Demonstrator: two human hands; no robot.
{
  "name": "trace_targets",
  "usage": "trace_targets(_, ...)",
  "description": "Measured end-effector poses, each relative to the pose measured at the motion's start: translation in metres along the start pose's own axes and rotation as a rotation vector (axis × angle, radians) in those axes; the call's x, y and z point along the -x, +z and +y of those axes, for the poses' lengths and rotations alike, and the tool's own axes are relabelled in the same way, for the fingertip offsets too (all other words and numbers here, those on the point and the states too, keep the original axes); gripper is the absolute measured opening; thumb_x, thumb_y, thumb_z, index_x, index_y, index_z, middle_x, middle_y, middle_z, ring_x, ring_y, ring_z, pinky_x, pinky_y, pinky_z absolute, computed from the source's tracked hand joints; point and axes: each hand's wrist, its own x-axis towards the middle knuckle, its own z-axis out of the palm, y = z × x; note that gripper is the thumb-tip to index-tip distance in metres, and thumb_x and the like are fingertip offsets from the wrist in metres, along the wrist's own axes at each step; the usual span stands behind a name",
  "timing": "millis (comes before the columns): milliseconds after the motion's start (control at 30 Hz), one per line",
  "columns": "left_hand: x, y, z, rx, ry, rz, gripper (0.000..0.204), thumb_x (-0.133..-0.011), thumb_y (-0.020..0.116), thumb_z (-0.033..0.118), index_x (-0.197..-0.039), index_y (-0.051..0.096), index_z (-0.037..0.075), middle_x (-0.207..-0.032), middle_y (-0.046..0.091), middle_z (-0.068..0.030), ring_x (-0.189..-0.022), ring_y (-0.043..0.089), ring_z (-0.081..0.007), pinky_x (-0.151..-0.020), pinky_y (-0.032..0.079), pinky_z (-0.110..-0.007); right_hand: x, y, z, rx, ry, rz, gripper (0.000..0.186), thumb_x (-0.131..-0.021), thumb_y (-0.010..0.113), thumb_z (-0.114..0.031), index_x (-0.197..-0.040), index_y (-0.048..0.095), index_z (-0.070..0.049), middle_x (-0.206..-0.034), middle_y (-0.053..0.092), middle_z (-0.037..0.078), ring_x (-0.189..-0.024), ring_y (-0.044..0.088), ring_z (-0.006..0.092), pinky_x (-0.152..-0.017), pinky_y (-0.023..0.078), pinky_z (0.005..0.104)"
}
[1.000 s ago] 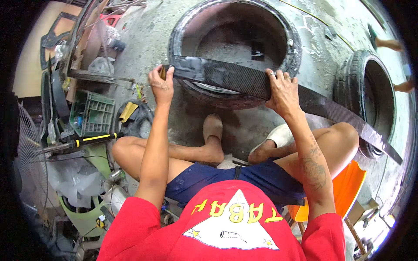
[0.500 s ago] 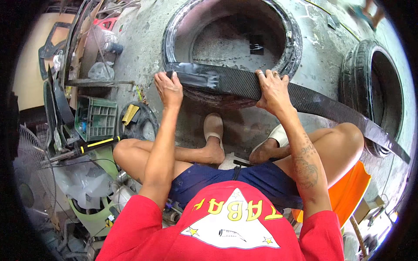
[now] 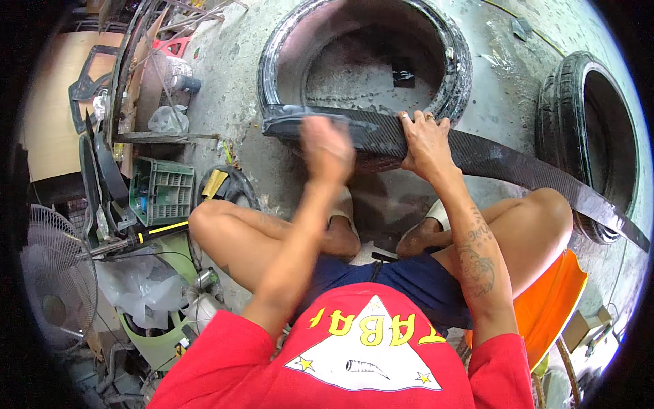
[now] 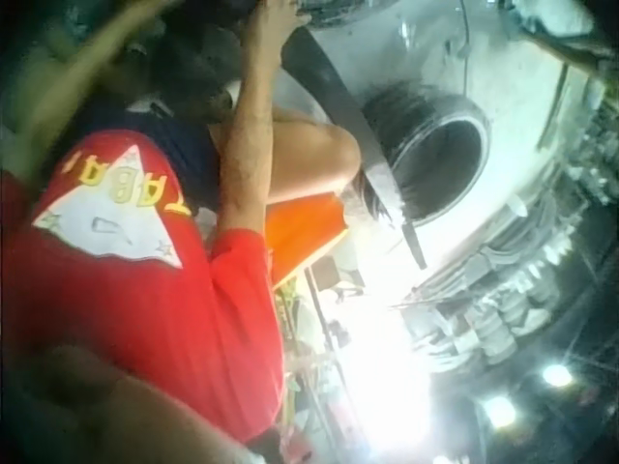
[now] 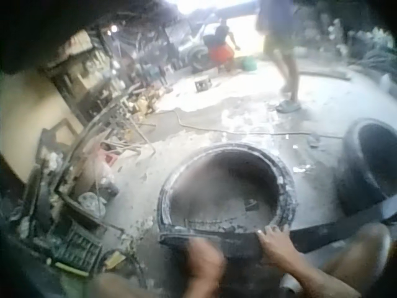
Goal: Sanding and cleaning a carbon fiber car spoiler in an automotive repair shop.
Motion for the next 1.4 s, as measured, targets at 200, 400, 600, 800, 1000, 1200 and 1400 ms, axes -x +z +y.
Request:
trace_targets(200,-0.018,-0.008,-0.023,0.114,0.043,-0.124,0.030,-0.100,0.066,0.023,-0.104,0.051,-0.003,-0.107,0.052,-0.0252,-0.099,0.054,-0.0419,-0.090,0.043,-0.056,0.013,0.003,0.012,0.000,0.000,0.050,0.103,-0.052,0.095,-0.023,-0.145,0.054,-0.011,-0.119,0.062,0.013,-0.123,0.061,0.0350,-0.097,0.043,0.0530)
trace_targets(400,-0.010,0.026,0.001,-0.045,0.185,0.152,0.024,-0.098,0.066,0.021,-0.101,0.054,0.000,-0.102,0.055,-0.0260,-0.100,0.056,-0.0433,-0.090,0.046,-0.056,0.003,-0.002,-0.001,-0.018,-0.034,0.067,0.098,-0.055,0.094,-0.022,-0.145,0.056,-0.009,-0.119,0.063,0.013,-0.122,0.063,0.0346,-0.096,0.043,0.0537)
trace_targets(600,-0.046,-0.009,-0.057,0.079,-0.076,-0.132,0.023,-0.100,0.061,0.020,-0.101,0.054,-0.002,-0.100,0.055,-0.0239,-0.098,0.055,-0.0436,-0.086,0.045,-0.056,0.013,0.001,0.011,-0.030,-0.036,0.103,0.093,-0.060,0.089,-0.016,-0.147,0.055,-0.011,-0.116,0.064,0.013,-0.120,0.064,0.0341,-0.096,0.043,0.0547)
trace_targets(800,-0.024,0.016,0.023,0.148,0.018,-0.087,0.025,-0.096,0.067,0.020,-0.102,0.055,-0.002,-0.101,0.056,-0.0261,-0.100,0.056,-0.0454,-0.090,0.045,-0.056,0.013,0.003,0.009,-0.017,0.003,0.062,0.095,-0.058,0.090,-0.015,-0.146,0.055,-0.011,-0.117,0.064,0.013,-0.121,0.064,0.0343,-0.096,0.043,0.0533)
trace_targets(1000,-0.054,-0.002,-0.032,0.069,-0.053,-0.249,0.032,-0.097,0.069,0.025,-0.100,0.053,-0.002,-0.104,0.055,-0.0257,-0.103,0.058,-0.0458,-0.090,0.046,-0.056,0.014,0.005,0.012,-0.012,-0.016,0.096,0.094,-0.058,0.091,-0.019,-0.145,0.057,-0.011,-0.119,0.064,0.013,-0.121,0.064,0.0334,-0.094,0.042,0.0522)
trace_targets(1200,-0.034,0.018,0.010,0.049,0.019,-0.100,0.023,-0.098,0.062,0.018,-0.101,0.054,-0.003,-0.103,0.055,-0.0257,-0.102,0.056,-0.0436,-0.093,0.045,-0.055,0.013,0.004,0.008,0.026,-0.016,0.067,0.096,-0.059,0.095,-0.028,-0.145,0.056,-0.011,-0.118,0.064,0.012,-0.119,0.064,0.0323,-0.094,0.042,0.0511)
trace_targets(1400,-0.052,-0.001,-0.034,0.039,-0.075,-0.256,0.034,-0.095,0.073,0.026,-0.102,0.053,-0.002,-0.110,0.054,-0.0274,-0.100,0.057,-0.0426,-0.090,0.046,-0.056,0.019,0.001,0.016,-0.023,-0.022,0.094,0.092,-0.060,0.091,-0.022,-0.145,0.057,-0.010,-0.117,0.063,0.014,-0.120,0.063,0.0336,-0.094,0.042,0.0511)
